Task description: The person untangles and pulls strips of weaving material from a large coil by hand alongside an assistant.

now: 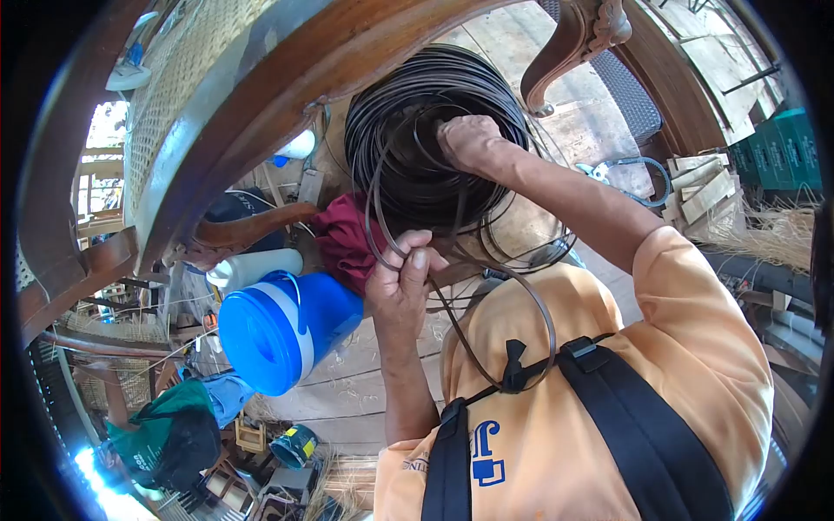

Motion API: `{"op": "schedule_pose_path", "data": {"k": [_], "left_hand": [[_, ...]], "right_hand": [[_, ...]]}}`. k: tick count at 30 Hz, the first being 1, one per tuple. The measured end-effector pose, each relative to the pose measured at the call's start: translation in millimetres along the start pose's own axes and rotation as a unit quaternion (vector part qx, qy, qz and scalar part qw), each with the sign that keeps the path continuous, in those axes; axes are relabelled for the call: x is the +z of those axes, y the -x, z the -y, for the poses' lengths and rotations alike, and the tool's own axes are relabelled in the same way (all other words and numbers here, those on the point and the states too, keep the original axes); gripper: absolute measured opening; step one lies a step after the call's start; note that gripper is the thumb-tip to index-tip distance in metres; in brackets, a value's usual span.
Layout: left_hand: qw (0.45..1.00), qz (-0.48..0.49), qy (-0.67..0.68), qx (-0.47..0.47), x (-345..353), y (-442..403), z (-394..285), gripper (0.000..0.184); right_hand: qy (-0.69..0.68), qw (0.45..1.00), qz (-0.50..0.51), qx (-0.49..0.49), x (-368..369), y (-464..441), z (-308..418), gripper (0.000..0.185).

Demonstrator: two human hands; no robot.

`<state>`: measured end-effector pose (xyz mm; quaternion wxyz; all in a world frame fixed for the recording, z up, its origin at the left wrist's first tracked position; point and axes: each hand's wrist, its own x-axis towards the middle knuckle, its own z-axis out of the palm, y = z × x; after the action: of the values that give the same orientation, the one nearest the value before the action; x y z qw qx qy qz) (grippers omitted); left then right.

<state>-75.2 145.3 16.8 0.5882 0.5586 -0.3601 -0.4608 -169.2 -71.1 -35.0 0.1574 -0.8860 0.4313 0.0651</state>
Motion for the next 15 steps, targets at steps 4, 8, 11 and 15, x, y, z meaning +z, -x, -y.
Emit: {"op": "schedule_pose_path", "data": {"k": [4, 8, 11, 15], "left_hand": [[0.999, -0.013, -0.032, -0.003, -3, -7, 4, 0.021], [0.998, -0.032, -0.055, -0.019, -5, -9, 1, 0.020], [0.998, -0.046, -0.051, -0.008, -2, -16, 4, 0.020], [0.997, -0.064, -0.011, -0.041, 1, -20, 2, 0.019]], "right_hand": [[0.015, 1.000, -0.010, 0.019, 17, -10, -7, 0.023], [-0.257, 0.962, -0.067, -0.057, -5, 12, -21, 0.023], [-0.427, 0.897, -0.096, -0.061, -42, 49, -20, 0.029], [-0.580, 0.792, -0.186, -0.037, -18, 65, -41, 0.028]]}}
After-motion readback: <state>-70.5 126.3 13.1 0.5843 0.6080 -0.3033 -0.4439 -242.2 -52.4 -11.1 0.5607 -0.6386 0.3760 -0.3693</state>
